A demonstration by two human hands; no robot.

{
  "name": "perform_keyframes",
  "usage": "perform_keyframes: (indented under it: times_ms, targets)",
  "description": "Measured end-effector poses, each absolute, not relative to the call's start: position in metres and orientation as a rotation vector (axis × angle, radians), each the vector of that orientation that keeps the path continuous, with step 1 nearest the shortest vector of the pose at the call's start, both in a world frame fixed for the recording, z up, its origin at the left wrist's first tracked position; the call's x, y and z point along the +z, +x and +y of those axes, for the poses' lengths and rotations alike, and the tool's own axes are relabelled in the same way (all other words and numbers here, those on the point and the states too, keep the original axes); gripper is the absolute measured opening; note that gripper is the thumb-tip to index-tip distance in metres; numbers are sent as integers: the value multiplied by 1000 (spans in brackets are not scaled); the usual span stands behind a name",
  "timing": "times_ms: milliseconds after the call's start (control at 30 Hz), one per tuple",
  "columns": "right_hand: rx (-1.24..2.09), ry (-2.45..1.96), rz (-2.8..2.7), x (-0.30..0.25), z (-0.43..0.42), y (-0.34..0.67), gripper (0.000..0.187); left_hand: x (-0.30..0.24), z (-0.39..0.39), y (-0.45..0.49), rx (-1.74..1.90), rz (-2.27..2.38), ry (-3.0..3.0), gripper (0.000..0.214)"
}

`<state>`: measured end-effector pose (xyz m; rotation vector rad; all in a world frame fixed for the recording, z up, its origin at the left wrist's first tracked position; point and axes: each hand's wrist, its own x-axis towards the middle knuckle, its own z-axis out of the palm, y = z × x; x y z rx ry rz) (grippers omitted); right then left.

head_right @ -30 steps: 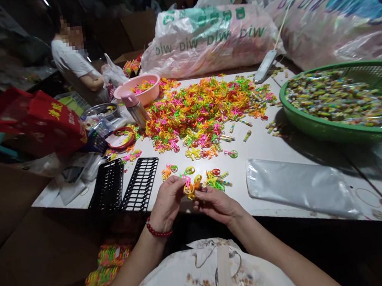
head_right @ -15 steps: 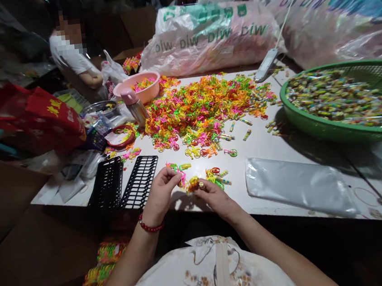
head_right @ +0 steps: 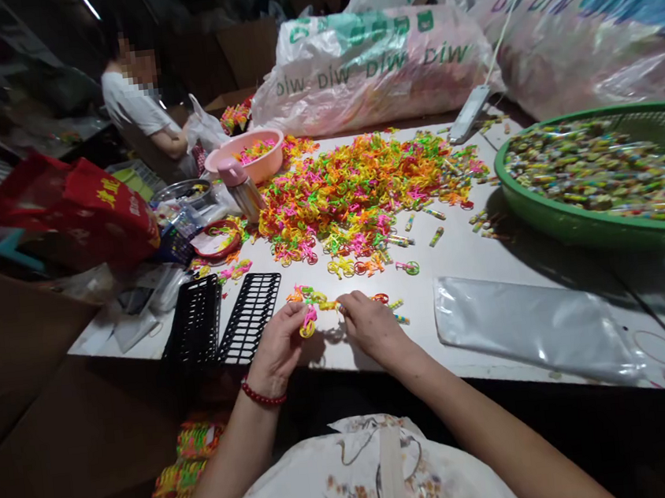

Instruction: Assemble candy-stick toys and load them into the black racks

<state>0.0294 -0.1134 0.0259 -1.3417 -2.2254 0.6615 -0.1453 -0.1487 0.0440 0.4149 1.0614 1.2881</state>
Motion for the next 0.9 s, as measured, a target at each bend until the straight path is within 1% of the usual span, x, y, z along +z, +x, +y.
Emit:
perform_keyframes:
  times_ms: [100, 167, 200, 267, 333, 400, 533, 633, 767, 900]
  targets:
    - [650, -1301, -2039, 23, -98, 28, 37, 44, -153, -141, 1445, 1063, 470, 46]
    - [694, -1249, -1905, 22, -95, 27, 38, 42, -155, -139, 1489, 1079, 515, 47]
    - [773, -1226, -1844, 22, -96, 27, 34, 41, -156, -138, 1502, 1091, 549, 45]
    - [1034, -1174, -1728, 24, -104, 24, 28, 38, -157, -137, 1512, 1121, 634, 40]
    - [1291, -1136, -1626, 27, -116, 21, 30, 35, -159, -136, 1520, 1148, 708, 36]
    - [1415, -1115, -1583, 32, -126, 17, 32, 34, -161, -133, 1520, 1163, 743, 34]
    - [1470, -1129, -1607, 39, -133, 17, 38, 38, -164, -126, 1382, 1088, 721, 35]
    - [1513, -1132, -1640, 39, -132, 23, 40, 42, -165, -120, 1293, 1008, 640, 30]
    - [1449, -1183, -1692, 37, -137, 31, 35, 40, -163, -113, 1348, 1064, 606, 35]
    - [1346, -1185, -1797, 40, -143, 36, 33, 32, -162, -110, 1379, 1210, 689, 35]
